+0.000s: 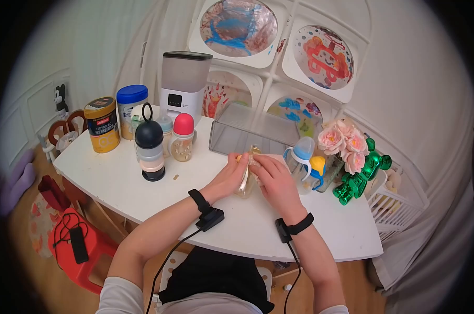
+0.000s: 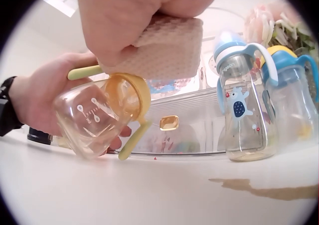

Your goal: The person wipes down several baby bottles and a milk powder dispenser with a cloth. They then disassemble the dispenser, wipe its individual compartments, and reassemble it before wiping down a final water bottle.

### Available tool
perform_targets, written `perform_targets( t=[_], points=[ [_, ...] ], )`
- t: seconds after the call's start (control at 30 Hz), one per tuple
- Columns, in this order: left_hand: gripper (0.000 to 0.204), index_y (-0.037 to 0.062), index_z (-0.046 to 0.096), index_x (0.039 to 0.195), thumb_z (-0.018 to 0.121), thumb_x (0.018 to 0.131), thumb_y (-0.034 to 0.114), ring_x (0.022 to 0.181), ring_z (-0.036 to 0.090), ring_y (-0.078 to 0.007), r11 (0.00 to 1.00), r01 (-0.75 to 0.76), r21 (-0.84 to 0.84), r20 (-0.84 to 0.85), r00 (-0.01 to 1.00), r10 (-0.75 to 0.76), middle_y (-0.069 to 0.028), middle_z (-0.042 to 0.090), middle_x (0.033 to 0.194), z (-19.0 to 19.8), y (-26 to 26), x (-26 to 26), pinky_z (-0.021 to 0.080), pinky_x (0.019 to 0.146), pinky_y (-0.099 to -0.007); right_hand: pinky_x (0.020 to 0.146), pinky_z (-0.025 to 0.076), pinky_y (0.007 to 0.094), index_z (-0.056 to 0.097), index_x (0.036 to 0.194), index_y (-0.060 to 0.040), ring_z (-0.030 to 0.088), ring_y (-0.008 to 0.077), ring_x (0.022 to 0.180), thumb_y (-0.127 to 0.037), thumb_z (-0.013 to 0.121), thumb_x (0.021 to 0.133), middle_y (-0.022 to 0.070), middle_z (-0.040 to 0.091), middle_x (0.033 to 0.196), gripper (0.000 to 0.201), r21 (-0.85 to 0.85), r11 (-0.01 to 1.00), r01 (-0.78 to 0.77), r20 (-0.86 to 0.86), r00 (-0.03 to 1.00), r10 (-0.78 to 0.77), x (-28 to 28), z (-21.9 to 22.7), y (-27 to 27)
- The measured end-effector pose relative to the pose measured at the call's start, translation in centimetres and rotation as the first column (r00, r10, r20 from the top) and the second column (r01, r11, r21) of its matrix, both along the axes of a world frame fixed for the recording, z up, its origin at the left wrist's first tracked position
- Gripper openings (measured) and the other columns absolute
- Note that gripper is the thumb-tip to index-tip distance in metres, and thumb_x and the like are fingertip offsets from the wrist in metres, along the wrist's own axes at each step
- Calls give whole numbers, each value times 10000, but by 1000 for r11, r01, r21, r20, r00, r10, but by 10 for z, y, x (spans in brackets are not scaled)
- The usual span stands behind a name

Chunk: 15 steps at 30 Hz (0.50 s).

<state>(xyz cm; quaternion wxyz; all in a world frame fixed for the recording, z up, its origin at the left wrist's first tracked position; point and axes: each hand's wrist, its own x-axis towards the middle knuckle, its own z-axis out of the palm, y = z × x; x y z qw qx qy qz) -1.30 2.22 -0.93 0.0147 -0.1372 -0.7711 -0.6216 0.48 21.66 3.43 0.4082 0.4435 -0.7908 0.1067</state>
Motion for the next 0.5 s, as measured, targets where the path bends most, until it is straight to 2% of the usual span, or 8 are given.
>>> perform_targets(
  t=[0.07,0.13,0.17,0.23,0.37,0.47,0.5],
  points=[
    [856,-69,276,1482,244,1097,695,1318,595,-368,1000,-24,-1,-23,999,24,-324,574,1354,-3,2,-2,451,1095,-379,1033,536,413,704,1130,-81,646,304,1228,-59,709,847,93,673,1334,284,5,1000,-9,9,1000,9,2,1,-1],
    [857,-67,277,1483,237,1096,696,1321,593,-379,999,-46,-6,-43,998,45,-329,571,1360,-4,4,-1,454,1093,-386,1019,541,421,699,1165,-74,643,326,1211,68,721,750,104,664,1285,439,-23,999,-41,37,998,42,3,0,-1],
    [859,-70,271,1488,236,1096,694,1327,589,-386,997,-74,-15,-75,995,73,-334,569,1364,-3,5,1,451,1100,-393,1019,541,421,699,1165,-74,643,326,1211,68,721,750,104,664,1285,439,-24,999,-42,36,998,43,6,1,-1],
    [862,-73,265,1494,235,1097,692,1334,585,-393,995,-102,-24,-111,989,98,-338,567,1368,0,7,5,448,1107,-400,1042,520,415,691,1115,-64,639,323,1216,-51,699,857,117,665,1261,258,-41,999,1,111,994,4,12,1,-2],
    [874,-85,237,1515,233,1099,685,1349,575,-403,987,-158,-12,-123,980,156,-352,551,1391,2,4,3,433,1131,-403,1039,517,413,688,1118,-59,633,334,1217,-50,703,846,126,656,1258,272,41,994,-104,89,991,100,6,-5,-2],
    [876,-88,228,1521,231,1101,681,1360,568,-411,985,-171,-16,-120,979,168,-359,542,1409,3,0,1,430,1137,-406,1044,512,413,689,1122,-65,622,343,1235,-52,706,840,136,644,1283,283,34,991,-132,79,988,129,8,-5,-9],
    [877,-89,226,1522,230,1102,680,1366,565,-417,986,-169,-7,-126,978,166,-361,539,1416,3,-1,1,430,1137,-407,1050,508,415,688,1127,-65,616,348,1244,-49,704,835,142,638,1291,292,-40,992,-116,73,990,119,9,-2,-10]
  ],
)
